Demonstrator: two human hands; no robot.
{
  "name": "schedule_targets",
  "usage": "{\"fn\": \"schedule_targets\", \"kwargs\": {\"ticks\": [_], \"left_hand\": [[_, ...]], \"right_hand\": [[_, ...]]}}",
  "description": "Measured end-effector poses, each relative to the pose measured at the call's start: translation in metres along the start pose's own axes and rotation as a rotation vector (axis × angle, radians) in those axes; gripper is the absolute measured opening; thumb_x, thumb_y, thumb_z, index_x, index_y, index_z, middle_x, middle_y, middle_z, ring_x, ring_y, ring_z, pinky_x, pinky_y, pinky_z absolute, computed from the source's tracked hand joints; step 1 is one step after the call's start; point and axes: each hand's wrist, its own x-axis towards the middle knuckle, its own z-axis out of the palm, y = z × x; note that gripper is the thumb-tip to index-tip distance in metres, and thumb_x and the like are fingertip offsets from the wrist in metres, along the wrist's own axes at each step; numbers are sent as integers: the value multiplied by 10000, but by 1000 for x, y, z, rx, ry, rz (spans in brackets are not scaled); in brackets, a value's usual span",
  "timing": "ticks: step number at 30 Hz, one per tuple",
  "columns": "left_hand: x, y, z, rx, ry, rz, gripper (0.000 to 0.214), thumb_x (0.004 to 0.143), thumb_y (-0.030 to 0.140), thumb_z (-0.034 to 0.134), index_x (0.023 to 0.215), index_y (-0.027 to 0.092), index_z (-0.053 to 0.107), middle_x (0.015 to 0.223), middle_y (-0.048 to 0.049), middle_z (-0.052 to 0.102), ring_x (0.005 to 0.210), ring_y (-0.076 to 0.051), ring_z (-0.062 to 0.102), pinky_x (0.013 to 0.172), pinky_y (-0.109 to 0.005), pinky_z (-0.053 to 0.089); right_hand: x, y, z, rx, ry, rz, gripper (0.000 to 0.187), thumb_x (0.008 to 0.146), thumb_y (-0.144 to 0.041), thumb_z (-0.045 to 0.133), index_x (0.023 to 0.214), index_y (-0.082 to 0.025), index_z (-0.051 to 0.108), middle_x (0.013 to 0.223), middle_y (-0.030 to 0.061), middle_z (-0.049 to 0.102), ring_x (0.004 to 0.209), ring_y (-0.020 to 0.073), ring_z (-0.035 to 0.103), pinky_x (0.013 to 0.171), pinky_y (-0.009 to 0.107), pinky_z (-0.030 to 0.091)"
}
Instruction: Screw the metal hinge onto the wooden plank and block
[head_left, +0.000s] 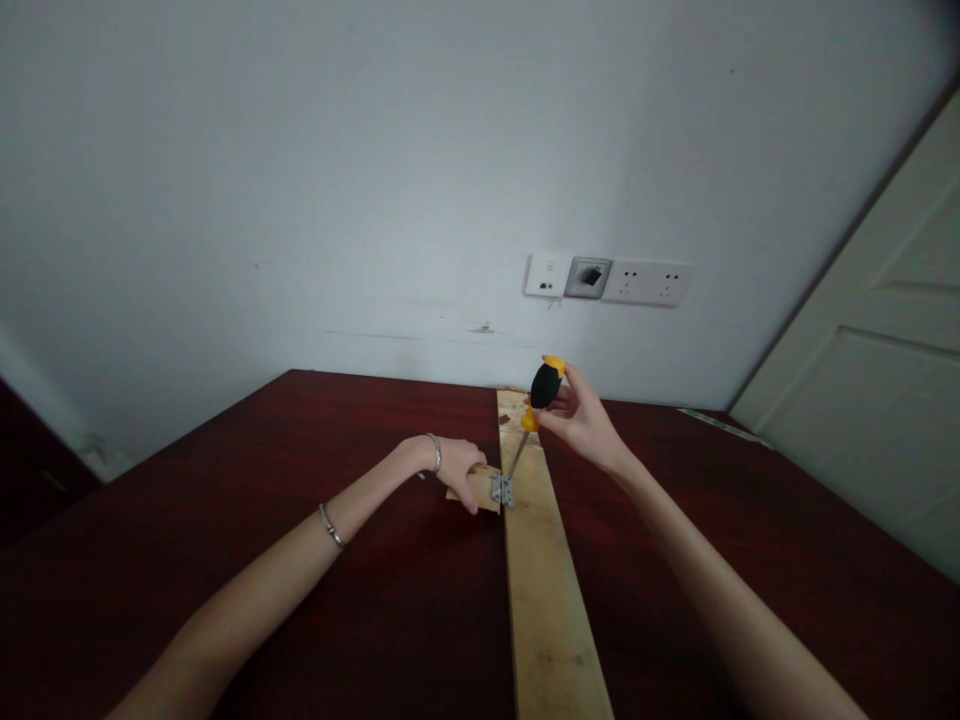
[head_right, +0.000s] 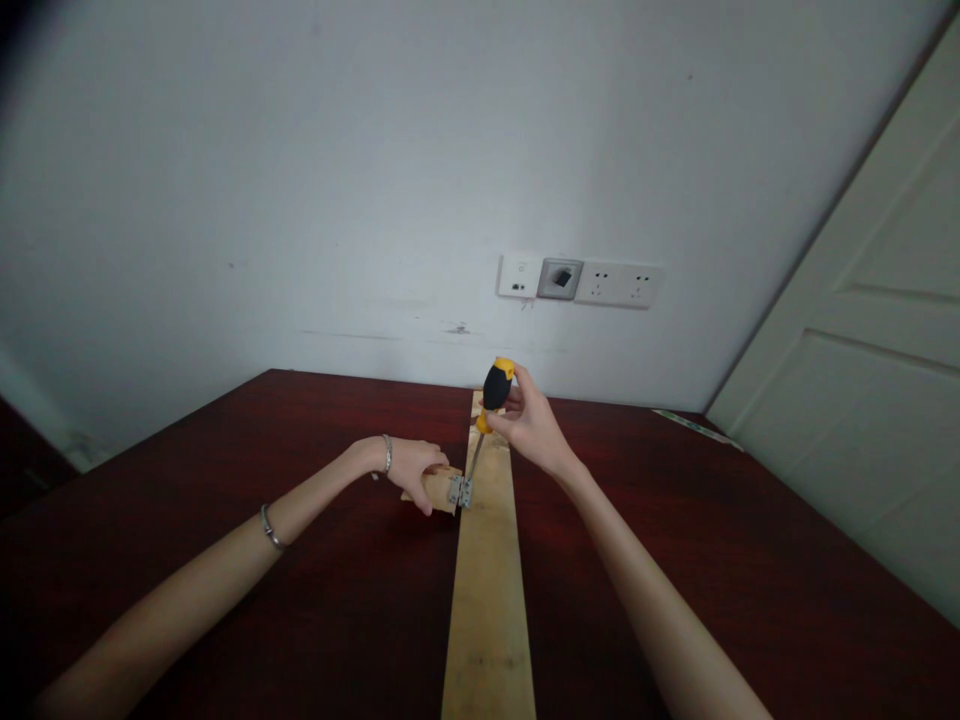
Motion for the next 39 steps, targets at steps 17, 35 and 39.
{"fn": "schedule_targets", "kwargs": {"ticks": [17, 35, 39], "left_hand": [[-2, 5, -3, 29, -4, -14, 596, 578, 565, 745, 996, 155, 633, 930, -60, 674, 753, -179, 603, 642, -242, 447], [-3, 4, -4, -55, 4, 0, 600, 567, 547, 751, 1004, 149, 648, 943, -60, 679, 761, -177, 614, 670, -250, 465], [-3, 4, -5, -58, 4, -6, 623, 565, 549, 751, 1035, 154, 640, 972, -60, 677, 781, -177, 612, 681, -249, 462]], "right_hand": [[-5, -7, 8, -323, -1, -156, 901, 753, -249, 653, 1475, -282, 114, 1013, 55, 549, 680, 133, 594, 588, 296, 532], [-12, -25, 13, -463, -57, -223, 793, 767, -163, 568, 1457, -240, 186, 1006, 54, 541, 743, 144, 567, 696, 320, 566], [-10, -23, 12, -492, -27, -246, 694, 807, -282, 613, 1419, -252, 287, 1170, 95, 518, 771, 151, 581, 666, 317, 573]]}}
